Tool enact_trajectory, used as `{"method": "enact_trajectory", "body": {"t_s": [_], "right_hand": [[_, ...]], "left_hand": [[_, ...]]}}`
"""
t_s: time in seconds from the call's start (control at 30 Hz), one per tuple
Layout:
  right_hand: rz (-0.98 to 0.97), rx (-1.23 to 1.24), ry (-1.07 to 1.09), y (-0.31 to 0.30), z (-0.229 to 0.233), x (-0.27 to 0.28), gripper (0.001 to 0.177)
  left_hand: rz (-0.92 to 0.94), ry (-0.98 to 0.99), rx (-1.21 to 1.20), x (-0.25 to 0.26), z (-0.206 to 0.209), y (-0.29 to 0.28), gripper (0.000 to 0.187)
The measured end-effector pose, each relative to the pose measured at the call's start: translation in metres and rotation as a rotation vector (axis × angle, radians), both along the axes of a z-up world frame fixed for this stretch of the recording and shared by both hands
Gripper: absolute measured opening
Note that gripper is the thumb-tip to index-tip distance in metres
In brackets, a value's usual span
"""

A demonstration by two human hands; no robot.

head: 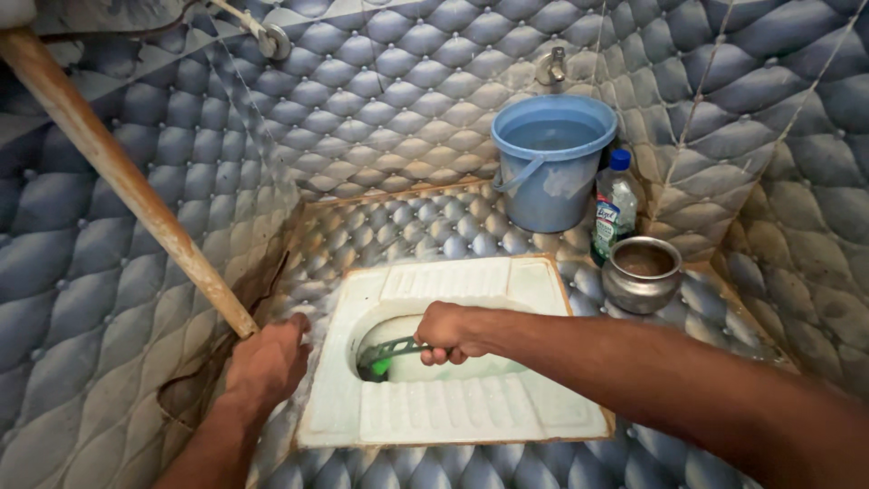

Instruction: The person scrubs a squat toilet using a green toilet brush. They apply liquid cleaning agent from a bottle into the bowl and continue scrubbing the interior surfaces and rim. A blue bucket and metal cup are visible nearby but not used during the clip.

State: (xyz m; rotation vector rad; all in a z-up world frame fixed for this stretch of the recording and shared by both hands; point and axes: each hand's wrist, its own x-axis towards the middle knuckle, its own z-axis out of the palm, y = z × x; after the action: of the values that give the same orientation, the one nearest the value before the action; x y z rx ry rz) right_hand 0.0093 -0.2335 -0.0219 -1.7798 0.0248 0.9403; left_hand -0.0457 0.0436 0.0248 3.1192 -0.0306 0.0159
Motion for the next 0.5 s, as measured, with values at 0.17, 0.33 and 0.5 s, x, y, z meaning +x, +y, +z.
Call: {"method": "enact_trajectory", "body": {"t_s": [0.17,0.33,0.5], "right_hand": [[-0.103,0.057,0.071,0.003,-0.007,0.007,0.015],[0.093,-0.146,-0.09,-0.023,-0.011,-0.018,0.022],[0.479,-0.532,-0.551,-0.069,0.001,-0.052,0.025]], "left_hand": [[-0.014,-0.034,-0.022,-0.002,-0.001,0.001,0.033],[-0.021,-0.032,-0.026,-0.002,-0.006,0.011,0.03],[-0.045,-0.054,0.013,0.005,-0.012,0.019,0.029]]}}
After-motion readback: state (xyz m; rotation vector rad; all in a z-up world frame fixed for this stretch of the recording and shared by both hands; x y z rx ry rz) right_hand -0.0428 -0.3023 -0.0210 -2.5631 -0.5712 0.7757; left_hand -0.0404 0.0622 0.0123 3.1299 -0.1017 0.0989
